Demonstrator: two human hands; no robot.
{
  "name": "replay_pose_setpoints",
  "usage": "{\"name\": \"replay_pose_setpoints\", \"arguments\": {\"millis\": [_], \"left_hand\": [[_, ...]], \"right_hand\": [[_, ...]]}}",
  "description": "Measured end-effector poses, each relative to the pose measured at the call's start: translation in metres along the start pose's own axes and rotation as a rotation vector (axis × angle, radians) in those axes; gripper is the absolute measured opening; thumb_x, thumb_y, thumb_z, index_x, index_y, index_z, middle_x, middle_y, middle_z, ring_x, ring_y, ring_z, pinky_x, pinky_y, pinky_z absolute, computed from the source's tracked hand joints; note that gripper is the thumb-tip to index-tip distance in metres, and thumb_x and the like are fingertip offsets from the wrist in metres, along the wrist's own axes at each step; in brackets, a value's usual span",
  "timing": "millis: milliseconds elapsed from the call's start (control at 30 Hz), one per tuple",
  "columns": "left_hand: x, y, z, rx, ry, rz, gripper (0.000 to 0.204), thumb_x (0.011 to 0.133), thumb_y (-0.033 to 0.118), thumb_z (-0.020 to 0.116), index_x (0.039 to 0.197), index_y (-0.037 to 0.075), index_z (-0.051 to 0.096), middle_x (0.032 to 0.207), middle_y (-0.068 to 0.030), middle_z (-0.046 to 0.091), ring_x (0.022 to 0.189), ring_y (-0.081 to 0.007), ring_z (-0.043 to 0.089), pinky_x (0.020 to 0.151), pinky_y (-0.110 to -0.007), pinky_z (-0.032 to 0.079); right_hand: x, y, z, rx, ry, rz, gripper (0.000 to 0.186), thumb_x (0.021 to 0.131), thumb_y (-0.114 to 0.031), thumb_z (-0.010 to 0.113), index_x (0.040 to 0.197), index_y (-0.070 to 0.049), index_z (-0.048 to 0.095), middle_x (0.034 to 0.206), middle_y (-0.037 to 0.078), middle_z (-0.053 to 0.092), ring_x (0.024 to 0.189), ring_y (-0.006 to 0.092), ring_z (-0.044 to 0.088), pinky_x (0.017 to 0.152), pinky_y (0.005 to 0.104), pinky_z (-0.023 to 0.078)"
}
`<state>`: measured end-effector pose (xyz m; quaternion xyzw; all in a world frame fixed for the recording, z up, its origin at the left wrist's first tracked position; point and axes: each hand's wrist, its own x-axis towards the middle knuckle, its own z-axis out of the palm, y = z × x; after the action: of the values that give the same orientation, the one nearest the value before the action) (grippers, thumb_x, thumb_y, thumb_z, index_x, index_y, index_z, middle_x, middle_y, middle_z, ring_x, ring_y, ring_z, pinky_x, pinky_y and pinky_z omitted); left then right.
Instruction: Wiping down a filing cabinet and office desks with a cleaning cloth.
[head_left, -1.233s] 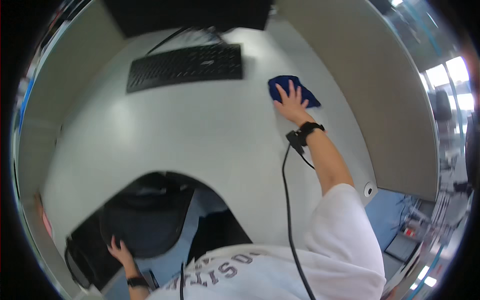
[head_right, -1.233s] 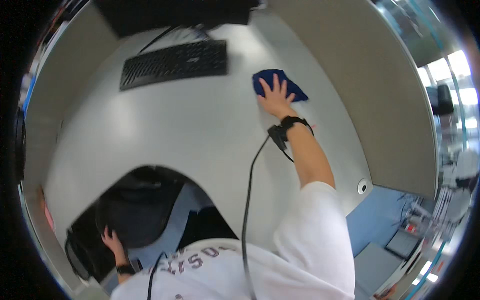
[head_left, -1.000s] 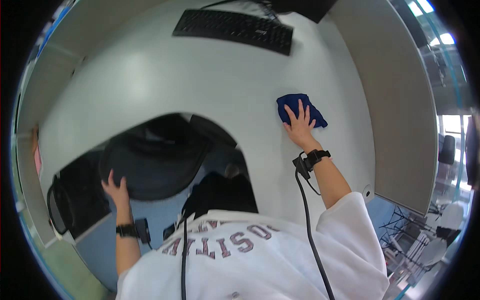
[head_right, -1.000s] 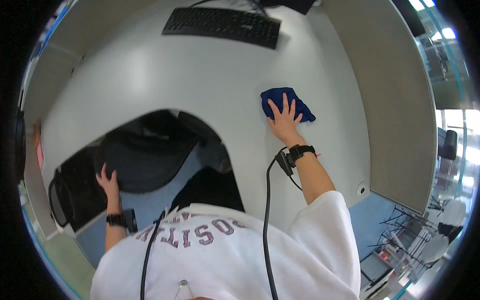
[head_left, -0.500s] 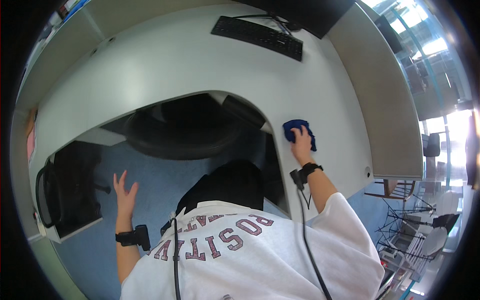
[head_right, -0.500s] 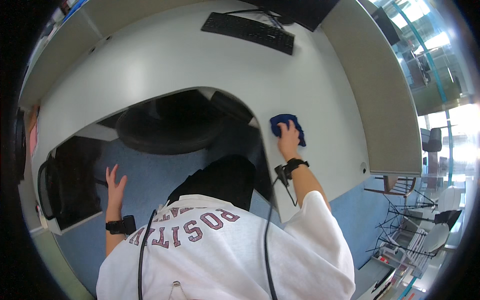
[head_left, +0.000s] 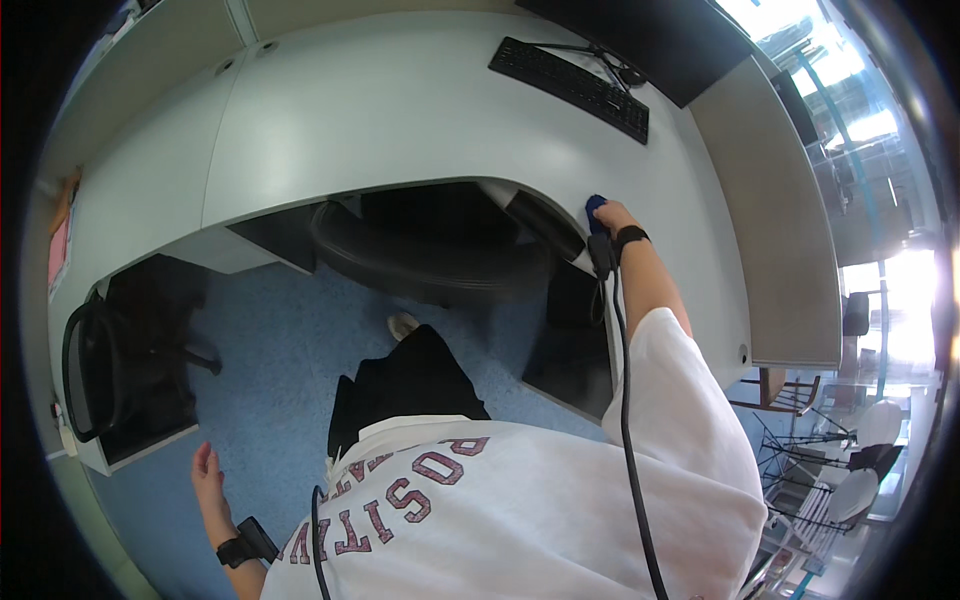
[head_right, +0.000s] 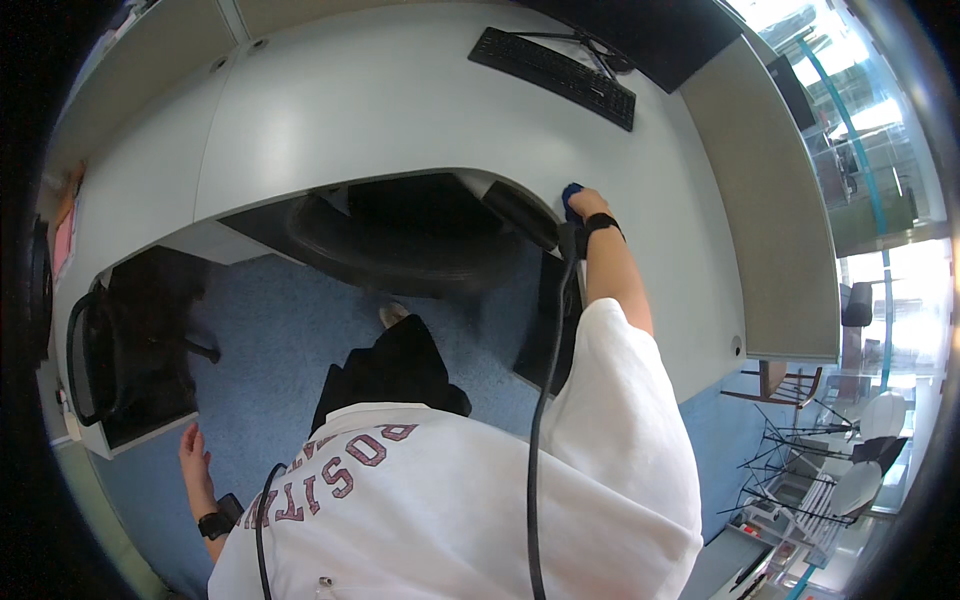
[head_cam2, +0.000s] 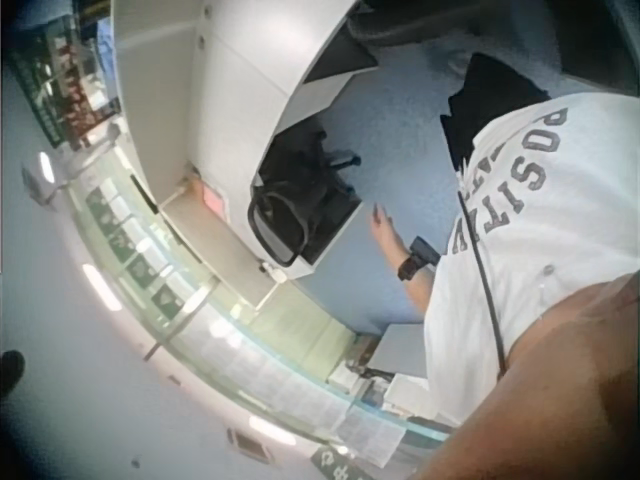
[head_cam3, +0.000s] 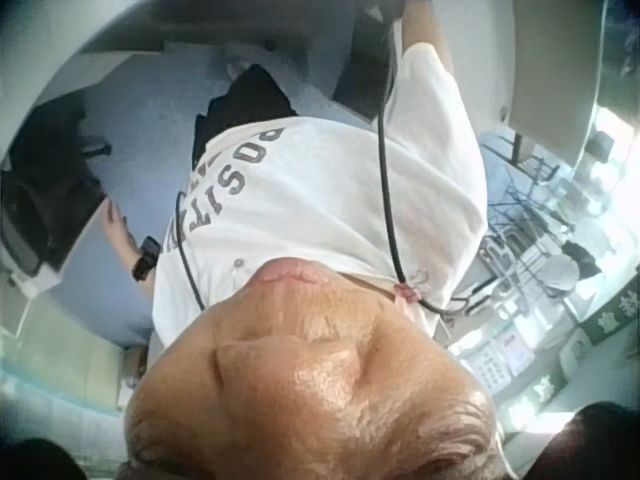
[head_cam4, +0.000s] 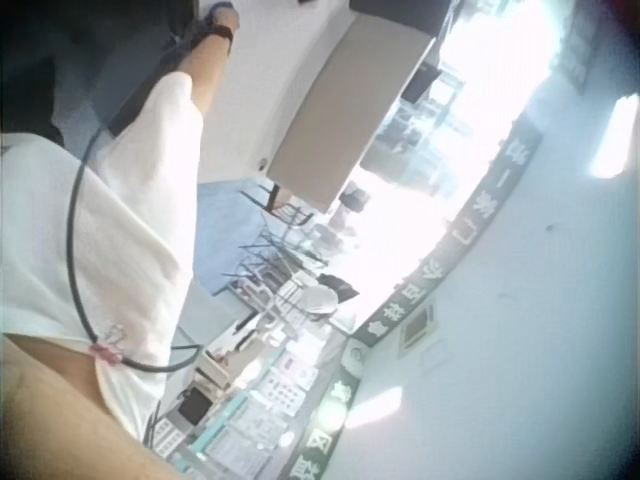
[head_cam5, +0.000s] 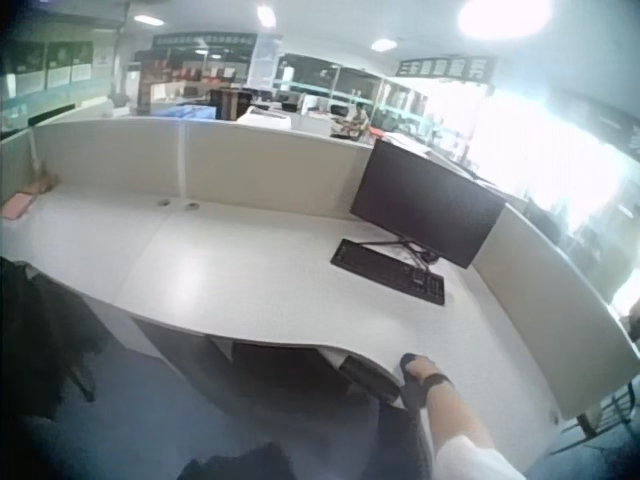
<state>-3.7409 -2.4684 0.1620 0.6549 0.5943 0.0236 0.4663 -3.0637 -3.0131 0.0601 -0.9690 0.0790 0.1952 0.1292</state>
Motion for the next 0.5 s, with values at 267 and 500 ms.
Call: {"name": "replay_pose_setpoints", "arguments": {"millis": [267, 500], "left_hand": [[0.076, 0.037, -0.006, 0.065, -0.034, 0.164, 0.037, 0.083, 0.021, 0.053, 0.117, 0.007, 0.048, 0.105, -0.0041, 0.049, 0.090, -0.0129, 0.043, 0.078, -0.024, 0.035], [0.109, 0.099, -0.002, 0.072, -0.027, 0.015, 0.035, 0.083, 0.014, 0.053, 0.115, 0.002, 0.048, 0.108, -0.0092, 0.053, 0.099, -0.0158, 0.048, 0.087, -0.028, 0.037]], "right_hand": [[0.018, -0.176, -0.006, -0.198, -0.034, -0.141, 0.048, 0.077, -0.018, 0.044, 0.125, -0.016, 0.043, 0.134, 0.014, 0.032, 0.121, 0.0342, 0.032, 0.098, 0.0431, 0.028], [0.055, -0.305, 0.010, 0.025, 0.141, -0.085, 0.051, 0.077, -0.021, 0.046, 0.126, -0.014, 0.036, 0.133, 0.025, 0.023, 0.117, 0.0445, 0.032, 0.098, 0.0475, 0.026]]}}
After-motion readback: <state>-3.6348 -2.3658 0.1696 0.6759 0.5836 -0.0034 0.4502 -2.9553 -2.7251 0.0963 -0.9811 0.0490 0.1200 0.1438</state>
